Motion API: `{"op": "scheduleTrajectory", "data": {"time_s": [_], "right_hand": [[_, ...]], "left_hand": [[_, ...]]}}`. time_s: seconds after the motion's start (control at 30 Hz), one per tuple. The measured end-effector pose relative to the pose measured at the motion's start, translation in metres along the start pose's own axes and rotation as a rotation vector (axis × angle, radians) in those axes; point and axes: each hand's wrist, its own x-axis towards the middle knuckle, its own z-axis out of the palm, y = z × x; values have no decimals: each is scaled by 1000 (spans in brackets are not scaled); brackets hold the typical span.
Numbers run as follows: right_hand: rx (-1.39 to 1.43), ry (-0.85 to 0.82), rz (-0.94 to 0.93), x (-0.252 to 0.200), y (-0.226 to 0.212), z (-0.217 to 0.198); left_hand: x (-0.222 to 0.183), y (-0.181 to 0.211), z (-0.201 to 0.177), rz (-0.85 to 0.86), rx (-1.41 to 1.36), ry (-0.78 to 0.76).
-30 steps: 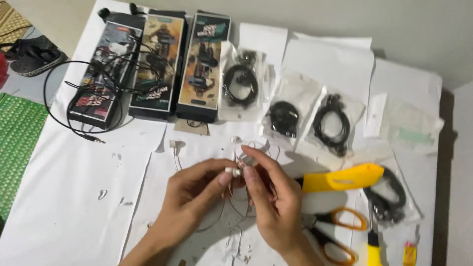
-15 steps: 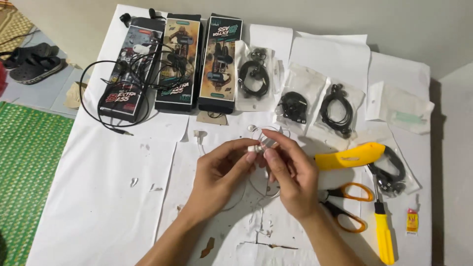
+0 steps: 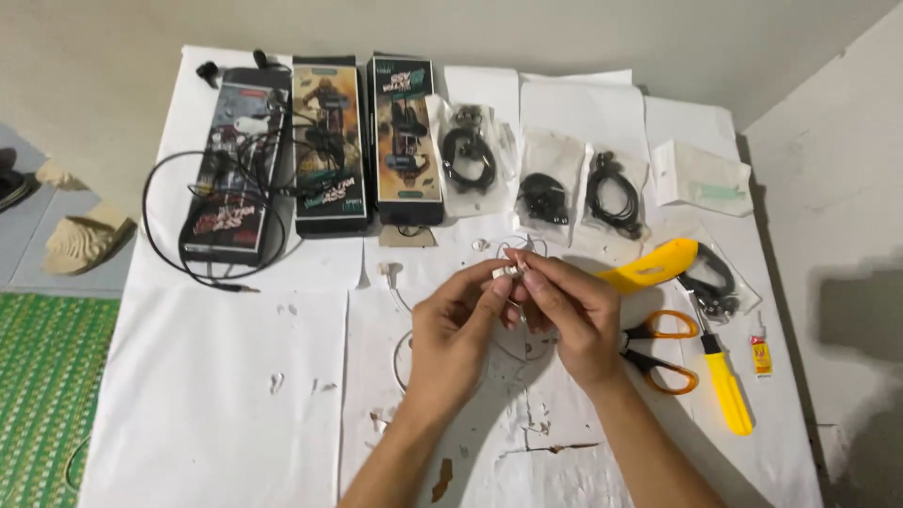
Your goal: The person inspects two pairs of wired earphones on a table. They first handle a black pair, twisting the cable and examining the earbuds, then switch to a white pair and perform similar checks on the cable and earbud housing.
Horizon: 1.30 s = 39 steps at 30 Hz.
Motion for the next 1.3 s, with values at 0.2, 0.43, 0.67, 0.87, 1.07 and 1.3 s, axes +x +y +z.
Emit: {"op": "scheduleTrajectory", "data": {"time_s": [0.2,0.43,0.67,0.87,1.07,1.3], "right_hand": [[-142,58,-49,-5,0,1],[-222,36,-120,0,0,5],[-199,-24,-177,5,-9,6],[-181,-14,-87,-3,0,5],[-71,3,9,-3,-7,1],[-129,-63,-133,2,-3,-2]], "left_hand": [[0,6,3,-77,-9,-17],[-2,25,8,362,522,16],[0,24,7,481,642,-23],[-10,11,4,384,592,-53],[-8,3,3,168,260,-70],[4,-2,-9,56,21,-49]]}}
